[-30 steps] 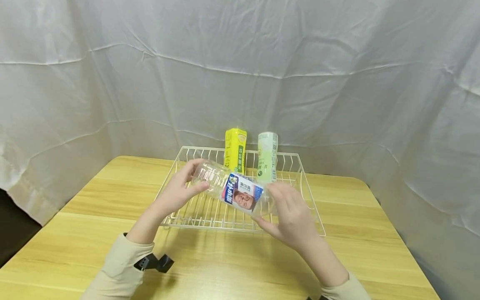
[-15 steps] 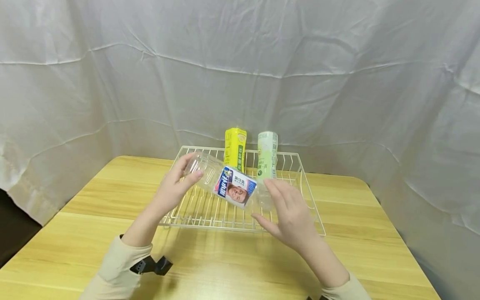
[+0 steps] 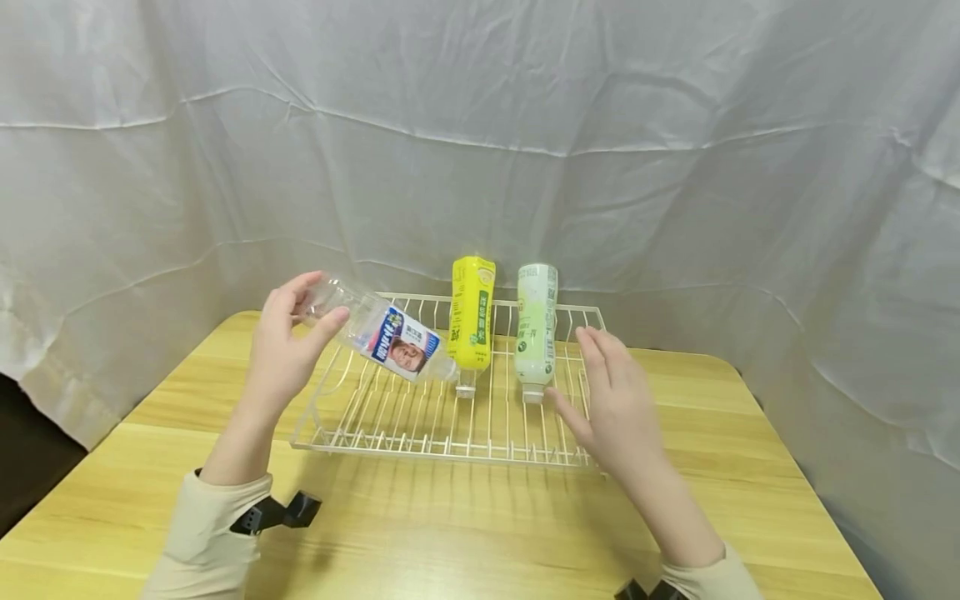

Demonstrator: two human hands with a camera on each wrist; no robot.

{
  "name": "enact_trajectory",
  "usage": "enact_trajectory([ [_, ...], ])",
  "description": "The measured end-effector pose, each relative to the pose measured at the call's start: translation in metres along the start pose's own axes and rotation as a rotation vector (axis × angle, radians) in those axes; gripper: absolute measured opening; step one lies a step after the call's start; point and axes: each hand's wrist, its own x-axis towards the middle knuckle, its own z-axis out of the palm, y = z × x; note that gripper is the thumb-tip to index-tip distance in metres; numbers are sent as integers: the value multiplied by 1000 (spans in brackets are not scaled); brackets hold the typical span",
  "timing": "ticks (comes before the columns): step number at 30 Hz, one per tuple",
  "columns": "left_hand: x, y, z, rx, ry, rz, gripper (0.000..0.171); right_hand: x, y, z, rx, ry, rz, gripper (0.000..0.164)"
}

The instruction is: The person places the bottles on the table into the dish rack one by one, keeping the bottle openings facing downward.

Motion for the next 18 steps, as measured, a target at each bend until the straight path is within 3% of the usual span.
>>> enact_trajectory([
  [8,2,-2,-10,84,121,10,68,-8,11,0,-103,-219,159,77],
  [14,2,-4,-10,121,124,-15,74,-11,14,-3,-116,-538,385,84],
  [18,3,-8,-6,173,105,-36,76,-13,17,-1,-106,-703,475,90],
])
